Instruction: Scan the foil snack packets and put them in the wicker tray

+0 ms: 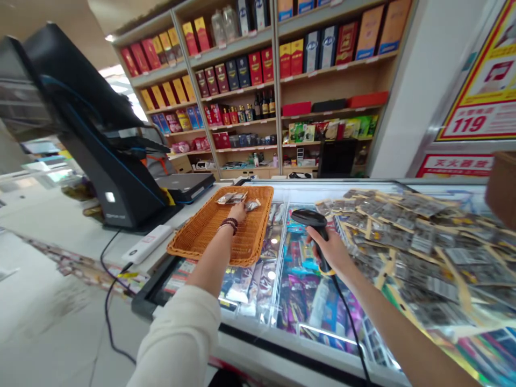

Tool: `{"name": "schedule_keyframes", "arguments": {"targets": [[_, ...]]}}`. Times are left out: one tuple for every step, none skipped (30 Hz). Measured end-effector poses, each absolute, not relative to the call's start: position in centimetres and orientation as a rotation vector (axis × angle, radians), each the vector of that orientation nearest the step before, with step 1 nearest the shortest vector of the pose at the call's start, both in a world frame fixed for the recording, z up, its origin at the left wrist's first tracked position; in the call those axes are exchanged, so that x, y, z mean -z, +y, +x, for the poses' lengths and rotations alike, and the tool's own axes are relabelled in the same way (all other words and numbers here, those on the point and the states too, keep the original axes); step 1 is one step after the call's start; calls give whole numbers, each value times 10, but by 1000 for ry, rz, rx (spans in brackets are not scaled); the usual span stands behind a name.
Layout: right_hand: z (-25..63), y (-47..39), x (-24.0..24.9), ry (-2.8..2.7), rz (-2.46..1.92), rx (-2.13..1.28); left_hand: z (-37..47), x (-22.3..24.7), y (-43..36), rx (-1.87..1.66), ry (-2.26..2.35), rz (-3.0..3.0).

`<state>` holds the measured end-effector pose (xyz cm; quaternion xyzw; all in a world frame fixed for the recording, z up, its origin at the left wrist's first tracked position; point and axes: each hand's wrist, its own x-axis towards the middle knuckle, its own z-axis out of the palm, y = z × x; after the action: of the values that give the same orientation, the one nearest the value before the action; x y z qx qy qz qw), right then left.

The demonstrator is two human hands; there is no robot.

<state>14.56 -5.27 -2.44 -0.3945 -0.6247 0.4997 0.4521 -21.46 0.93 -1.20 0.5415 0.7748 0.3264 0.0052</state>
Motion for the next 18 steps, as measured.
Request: {"name": "schedule_keyframes", "arguments": {"targets": [[145, -53, 25, -1547, -969, -1226, -214, 15, 10, -968, 2442, 1676], [145, -54, 26, -1552, -961, -1218, -214, 17, 10, -915, 2460, 1657], [144, -54, 27, -1559, -952, -1211, -215, 18, 8, -879, 2476, 1642], [143, -54, 28, -1566, -944, -1201, -215, 19, 6, -847, 2491, 1630], [142, -55, 29, -1573, -941, -1190, -215, 19, 4, -817, 2504, 1619], [142, -55, 29, -1578, -944, -1178, -215, 18, 1, -790, 2513, 1610], [142, -56, 29, -1581, -948, -1172, -214, 17, -1, -766, 2520, 1600], [142, -57, 29, -1578, -951, -1170, -213, 15, -2, -746, 2526, 1589], [142, -59, 28, -1568, -949, -1174, -212, 13, -2, -730, 2529, 1574], [143, -61, 26, -1553, -943, -1180, -210, 11, -1, -718, 2531, 1554], [144, -63, 25, -1534, -934, -1190, -208, 8, 1, -709, 2531, 1529], [146, -65, 23, -1516, -925, -1201, -205, 6, 4, -704, 2528, 1503], [148, -67, 22, -1499, -918, -1213, -202, 4, 7, -703, 2521, 1479], [150, -68, 21, -1484, -912, -1221, -199, 3, 11, -705, 2511, 1460], [151, -70, 21, -1472, -909, -1227, -196, 2, 14, -712, 2498, 1448], [153, -71, 21, -1464, -910, -1231, -192, 2, 18, -723, 2483, 1447], [154, -71, 22, -1458, -912, -1231, -188, 2, 21, -739, 2460, 1463], [155, -71, 22, -1456, -917, -1228, -184, 2, 23, -760, 2433, 1496]]}}
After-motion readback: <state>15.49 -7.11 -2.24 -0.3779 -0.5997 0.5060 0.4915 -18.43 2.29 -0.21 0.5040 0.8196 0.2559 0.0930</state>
